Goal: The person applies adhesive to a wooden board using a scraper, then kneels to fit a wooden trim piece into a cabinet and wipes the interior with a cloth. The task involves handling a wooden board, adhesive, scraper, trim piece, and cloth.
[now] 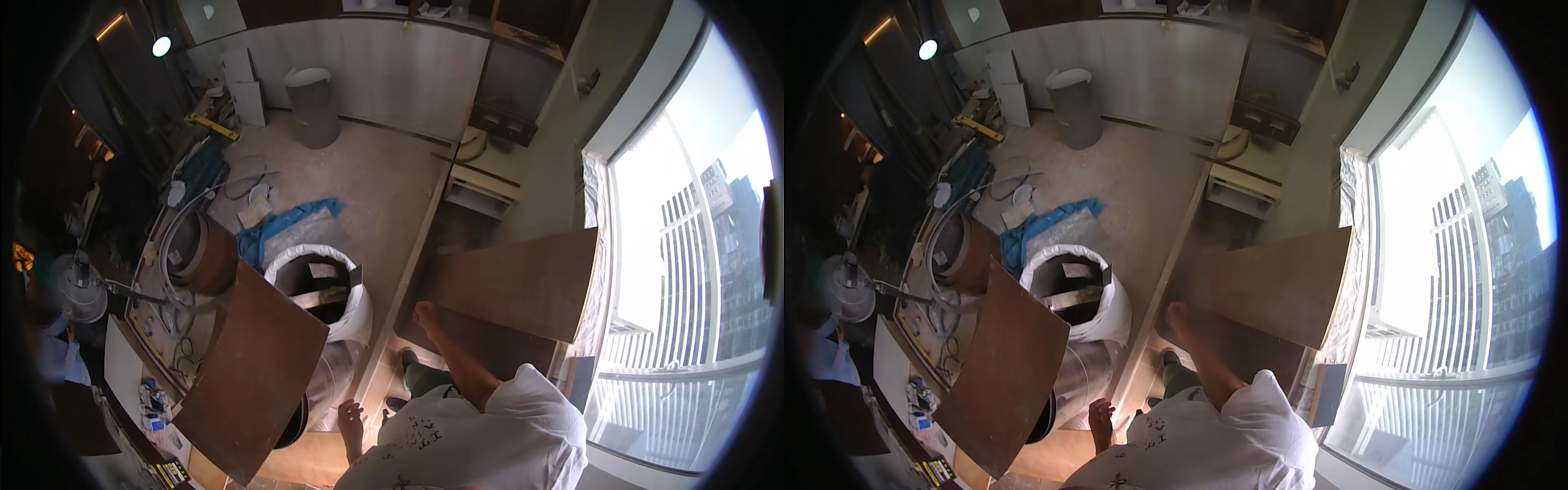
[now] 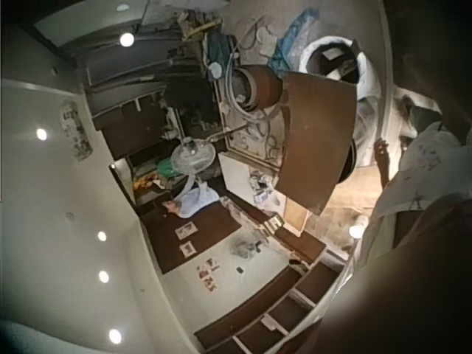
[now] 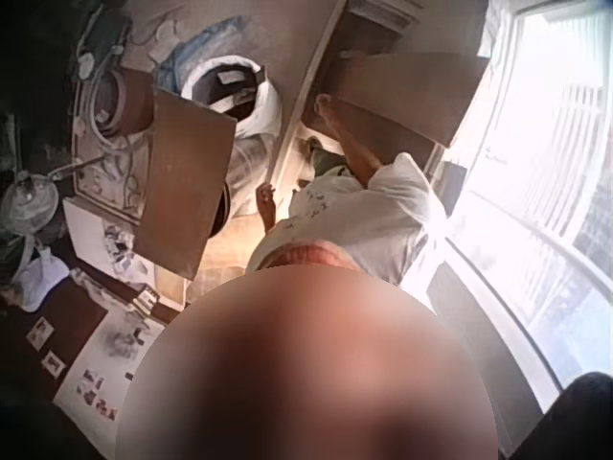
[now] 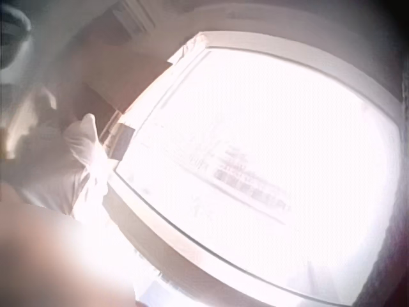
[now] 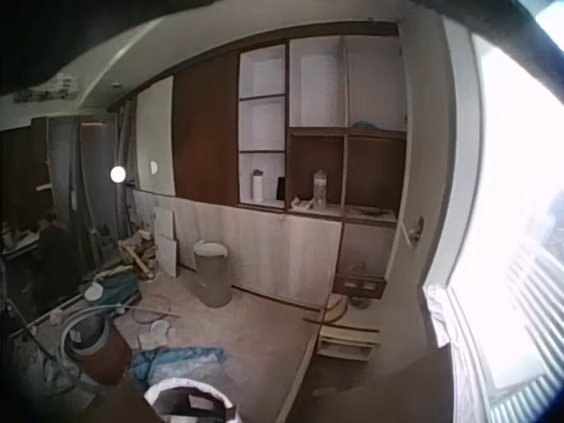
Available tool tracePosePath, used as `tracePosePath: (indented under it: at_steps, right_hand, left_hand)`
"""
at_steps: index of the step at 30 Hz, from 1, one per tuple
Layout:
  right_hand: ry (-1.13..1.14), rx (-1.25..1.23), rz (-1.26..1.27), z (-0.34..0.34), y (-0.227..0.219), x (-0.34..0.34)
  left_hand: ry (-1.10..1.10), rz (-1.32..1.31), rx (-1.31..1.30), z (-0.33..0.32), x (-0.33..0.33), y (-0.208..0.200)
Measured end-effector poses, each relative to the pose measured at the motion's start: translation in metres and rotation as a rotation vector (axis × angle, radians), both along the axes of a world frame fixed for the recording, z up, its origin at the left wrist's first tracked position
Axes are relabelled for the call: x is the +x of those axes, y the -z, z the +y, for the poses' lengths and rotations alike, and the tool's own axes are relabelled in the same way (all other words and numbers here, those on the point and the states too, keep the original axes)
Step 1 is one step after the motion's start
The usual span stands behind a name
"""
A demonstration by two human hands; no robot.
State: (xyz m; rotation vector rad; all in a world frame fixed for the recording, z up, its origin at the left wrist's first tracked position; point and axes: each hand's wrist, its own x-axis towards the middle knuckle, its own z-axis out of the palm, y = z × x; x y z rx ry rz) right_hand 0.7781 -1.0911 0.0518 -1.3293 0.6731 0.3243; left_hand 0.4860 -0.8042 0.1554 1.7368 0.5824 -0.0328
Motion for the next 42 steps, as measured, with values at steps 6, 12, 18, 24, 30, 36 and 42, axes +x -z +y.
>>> tracePosePath:
  at_steps: [6,12,18,24,30,36,42]
  right_hand:
    - [-0.004,0.035,-0.078,-0.037,0.032,0.022]
    - [0.097,0.066,-0.152,-0.076,0.072,0.025]
    - [0.145,-0.078,-0.365,-0.044,0.0,0.043]
    - [0.068,-0.349,-0.554,-0.053,-0.182,0.099]
    - [0.577,-0.783,-0.835,-0.186,-0.408,0.174]
    - [0.923,-1.313,-0.543,-0.365,-0.406,0.194]
    - [1.069,-1.546,-0.236,-0.38,-0.37,0.198]
  left_hand:
    - [0.227,-0.032,-0.009,-0.05,0.118,-0.008]
    - [0.393,-0.169,0.021,-0.091,0.194,-0.05]
    - [0.614,-0.136,-0.077,-0.125,0.248,-0.115]
    - [0.61,-0.284,-0.219,-0.151,0.295,-0.186]
    - [0.677,-0.298,-0.27,-0.173,0.327,-0.24]
    - [0.665,-0.222,-0.358,-0.16,0.357,-0.238]
    - [0.539,-0.045,-0.47,-0.148,0.387,-0.239]
